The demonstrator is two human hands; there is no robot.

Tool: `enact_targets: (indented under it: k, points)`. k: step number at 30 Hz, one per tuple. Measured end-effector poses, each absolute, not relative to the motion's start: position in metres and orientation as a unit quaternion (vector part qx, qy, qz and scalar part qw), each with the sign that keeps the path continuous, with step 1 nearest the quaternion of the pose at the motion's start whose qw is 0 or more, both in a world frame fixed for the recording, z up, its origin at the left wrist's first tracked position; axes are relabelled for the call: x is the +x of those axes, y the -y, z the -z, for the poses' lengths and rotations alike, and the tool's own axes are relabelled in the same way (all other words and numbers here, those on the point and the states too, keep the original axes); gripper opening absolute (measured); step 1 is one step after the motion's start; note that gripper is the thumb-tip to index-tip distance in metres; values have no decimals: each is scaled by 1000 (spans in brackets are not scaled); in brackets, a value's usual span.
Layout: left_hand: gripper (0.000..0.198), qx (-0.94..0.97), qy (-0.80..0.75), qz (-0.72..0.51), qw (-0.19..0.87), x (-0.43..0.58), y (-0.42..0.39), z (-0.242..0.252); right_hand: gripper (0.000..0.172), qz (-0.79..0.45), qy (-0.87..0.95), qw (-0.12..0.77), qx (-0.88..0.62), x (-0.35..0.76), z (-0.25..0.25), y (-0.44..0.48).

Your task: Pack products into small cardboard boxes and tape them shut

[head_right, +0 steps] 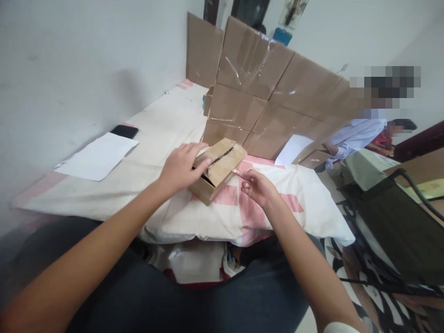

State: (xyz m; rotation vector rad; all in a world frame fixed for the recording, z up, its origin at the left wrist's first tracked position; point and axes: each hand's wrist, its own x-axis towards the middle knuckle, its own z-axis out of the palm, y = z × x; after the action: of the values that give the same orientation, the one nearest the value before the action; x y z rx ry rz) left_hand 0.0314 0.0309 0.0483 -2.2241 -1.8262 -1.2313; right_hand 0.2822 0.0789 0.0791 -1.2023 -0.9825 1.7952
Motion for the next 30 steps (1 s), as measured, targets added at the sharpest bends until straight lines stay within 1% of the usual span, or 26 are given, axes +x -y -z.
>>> enact_targets:
  k: [2, 4, 5, 7, 12, 17, 19, 22, 23, 26, 30]
  points:
    - [51, -734, 567, 362, -91, 20, -53, -55, 39, -709, 376, 376, -464, 283, -76, -81]
    - [56, -745, 548, 324, -201, 9, -69, -52, 41, -711, 374, 374, -463, 282, -71, -84]
    - [58, -742, 541, 314, -240, 5, -74, -48, 43, -710, 375, 374, -464, 281, -67, -85]
    - [61, -736, 527, 319, -281, 0, -79, -40, 47, -706, 376, 378, -465, 278, -59, -87]
    - [59, -732, 484, 352, -326, -1, -74, -35, 56, -699, 374, 419, -442, 274, -36, -86]
    - [65, -700, 499, 353, -369, 5, -74, -41, 51, -693, 388, 426, -434, 281, -20, -81]
    - [65, -695, 511, 354, -361, 7, -74, -42, 48, -695, 401, 410, -433, 284, -10, -80]
    - [64, -692, 525, 356, -346, 9, -73, -41, 37, -726, 404, 352, -431, 281, 10, -80]
    - [64, -688, 530, 356, -346, 10, -73, -40, 37, -736, 406, 332, -428, 279, 16, -79]
    - [65, -674, 538, 354, -362, 9, -75, -39, 44, -733, 429, 301, -434, 269, 26, -78]
    - [65, -667, 542, 358, -365, 7, -80, -37, 52, -701, 446, 295, -471, 263, 28, -77]
